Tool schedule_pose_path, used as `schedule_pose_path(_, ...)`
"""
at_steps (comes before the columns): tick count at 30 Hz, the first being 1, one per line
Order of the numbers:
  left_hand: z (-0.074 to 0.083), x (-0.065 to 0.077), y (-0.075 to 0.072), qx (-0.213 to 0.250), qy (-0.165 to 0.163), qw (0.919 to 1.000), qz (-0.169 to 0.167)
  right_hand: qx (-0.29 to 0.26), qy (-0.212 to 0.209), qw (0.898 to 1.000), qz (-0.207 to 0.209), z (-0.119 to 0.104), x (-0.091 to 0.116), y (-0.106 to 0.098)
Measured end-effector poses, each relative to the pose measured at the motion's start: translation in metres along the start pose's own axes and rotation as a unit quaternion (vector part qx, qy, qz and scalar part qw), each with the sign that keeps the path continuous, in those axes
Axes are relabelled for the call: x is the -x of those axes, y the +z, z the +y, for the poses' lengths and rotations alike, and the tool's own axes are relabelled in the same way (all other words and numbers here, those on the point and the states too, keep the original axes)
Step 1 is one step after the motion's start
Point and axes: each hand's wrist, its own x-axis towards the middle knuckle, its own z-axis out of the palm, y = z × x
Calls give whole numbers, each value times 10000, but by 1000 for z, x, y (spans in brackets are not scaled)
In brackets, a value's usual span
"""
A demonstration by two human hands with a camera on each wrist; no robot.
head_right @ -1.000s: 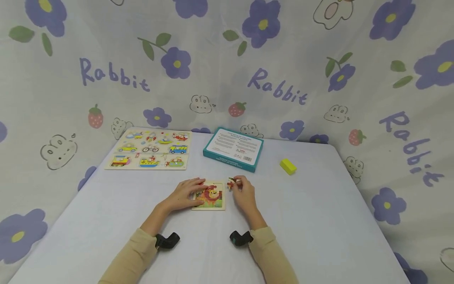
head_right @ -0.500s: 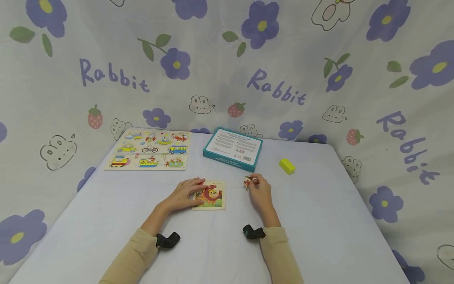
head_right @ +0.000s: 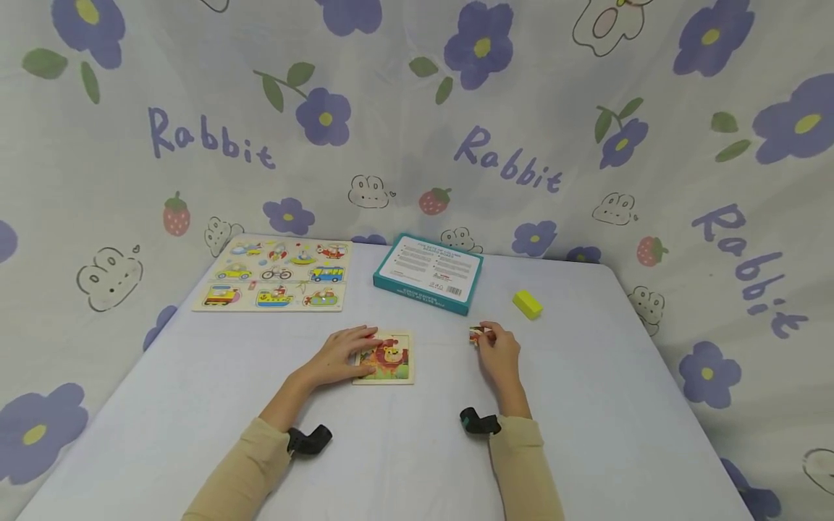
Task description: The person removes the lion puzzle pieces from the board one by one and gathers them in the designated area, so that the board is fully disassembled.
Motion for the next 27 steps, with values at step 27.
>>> schedule_pose_path(27,2,0,-1,19,-66,10000,-17,426,-133,9990,61,4,3,1)
